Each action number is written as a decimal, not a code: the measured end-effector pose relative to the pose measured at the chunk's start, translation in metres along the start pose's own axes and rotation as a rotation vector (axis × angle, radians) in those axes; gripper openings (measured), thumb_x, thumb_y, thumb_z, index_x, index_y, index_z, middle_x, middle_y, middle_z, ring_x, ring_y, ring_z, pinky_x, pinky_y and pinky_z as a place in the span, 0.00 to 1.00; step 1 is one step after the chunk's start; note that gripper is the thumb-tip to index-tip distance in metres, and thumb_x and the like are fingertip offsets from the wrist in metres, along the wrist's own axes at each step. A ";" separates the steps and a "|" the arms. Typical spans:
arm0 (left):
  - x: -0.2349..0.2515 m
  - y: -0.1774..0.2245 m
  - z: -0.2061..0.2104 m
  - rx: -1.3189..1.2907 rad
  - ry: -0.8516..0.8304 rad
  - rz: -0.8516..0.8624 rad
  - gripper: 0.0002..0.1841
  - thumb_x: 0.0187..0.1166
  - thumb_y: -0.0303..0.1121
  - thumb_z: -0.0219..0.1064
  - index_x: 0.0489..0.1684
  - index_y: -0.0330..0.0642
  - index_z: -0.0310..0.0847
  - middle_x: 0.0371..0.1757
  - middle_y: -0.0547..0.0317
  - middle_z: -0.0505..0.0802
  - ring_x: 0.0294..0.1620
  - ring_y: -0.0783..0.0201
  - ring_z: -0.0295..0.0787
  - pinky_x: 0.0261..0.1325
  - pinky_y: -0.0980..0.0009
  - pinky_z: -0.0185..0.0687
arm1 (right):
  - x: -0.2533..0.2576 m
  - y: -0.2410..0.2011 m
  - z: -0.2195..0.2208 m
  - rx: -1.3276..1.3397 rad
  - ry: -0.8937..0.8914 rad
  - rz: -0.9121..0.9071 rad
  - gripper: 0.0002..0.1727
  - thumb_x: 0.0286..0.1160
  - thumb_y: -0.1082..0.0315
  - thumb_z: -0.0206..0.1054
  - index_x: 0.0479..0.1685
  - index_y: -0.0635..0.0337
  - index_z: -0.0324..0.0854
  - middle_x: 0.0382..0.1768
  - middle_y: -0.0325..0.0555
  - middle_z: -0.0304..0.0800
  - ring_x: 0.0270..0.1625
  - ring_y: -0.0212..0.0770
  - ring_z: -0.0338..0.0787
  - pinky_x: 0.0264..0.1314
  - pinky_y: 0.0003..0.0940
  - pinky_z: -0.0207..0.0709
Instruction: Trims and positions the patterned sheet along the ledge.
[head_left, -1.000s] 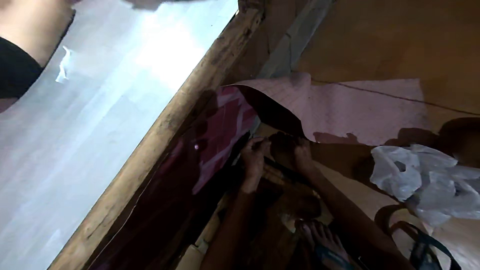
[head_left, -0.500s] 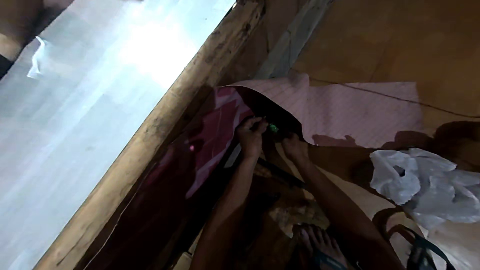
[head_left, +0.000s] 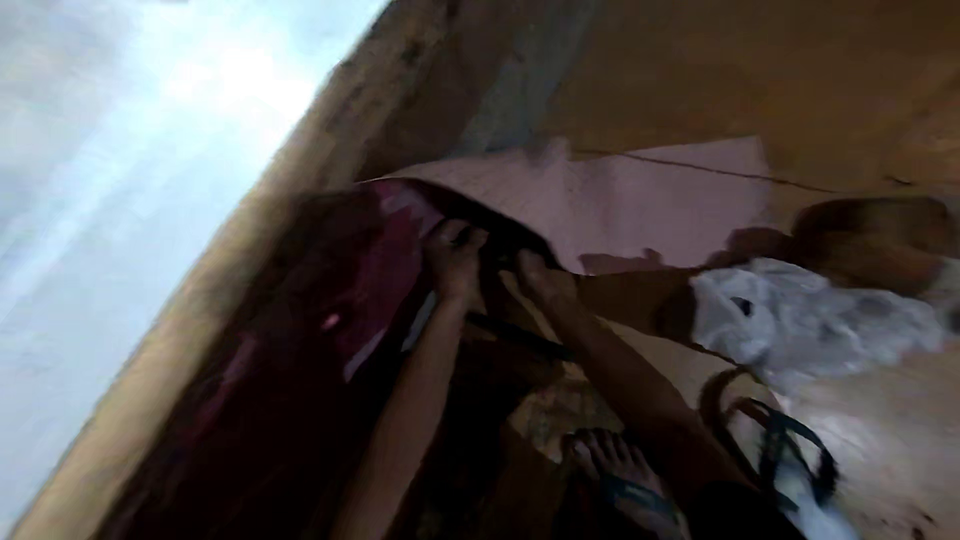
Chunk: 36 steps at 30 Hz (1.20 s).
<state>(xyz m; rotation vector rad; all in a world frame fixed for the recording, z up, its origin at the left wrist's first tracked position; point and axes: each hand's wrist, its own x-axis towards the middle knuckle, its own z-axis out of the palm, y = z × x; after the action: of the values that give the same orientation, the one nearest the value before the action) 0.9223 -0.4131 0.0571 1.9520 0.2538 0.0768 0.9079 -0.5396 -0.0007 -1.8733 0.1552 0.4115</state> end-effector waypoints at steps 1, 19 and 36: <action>0.000 -0.001 0.001 0.013 -0.021 0.000 0.07 0.75 0.31 0.76 0.45 0.40 0.91 0.42 0.56 0.96 0.41 0.64 0.93 0.50 0.60 0.92 | -0.002 0.000 0.000 -0.020 0.000 -0.018 0.18 0.88 0.68 0.57 0.68 0.67 0.80 0.59 0.61 0.88 0.61 0.51 0.88 0.67 0.45 0.81; -0.009 0.013 0.001 0.041 -0.057 -0.038 0.11 0.80 0.27 0.70 0.54 0.30 0.84 0.48 0.52 0.93 0.44 0.68 0.93 0.54 0.69 0.91 | -0.123 0.009 -0.095 -0.589 -0.285 0.130 0.25 0.89 0.64 0.58 0.82 0.61 0.71 0.73 0.64 0.81 0.68 0.64 0.86 0.70 0.59 0.78; -0.010 0.014 0.001 0.009 -0.072 -0.075 0.12 0.80 0.26 0.69 0.56 0.30 0.81 0.48 0.59 0.91 0.44 0.75 0.91 0.53 0.74 0.90 | -0.209 0.119 -0.252 -0.856 0.418 0.471 0.37 0.89 0.59 0.60 0.95 0.54 0.50 0.90 0.71 0.50 0.51 0.75 0.91 0.51 0.68 0.82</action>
<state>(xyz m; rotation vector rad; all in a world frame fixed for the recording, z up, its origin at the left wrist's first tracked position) 0.9151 -0.4218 0.0705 1.9477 0.2798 -0.0430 0.7285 -0.8355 0.0390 -2.7621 0.8173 0.4329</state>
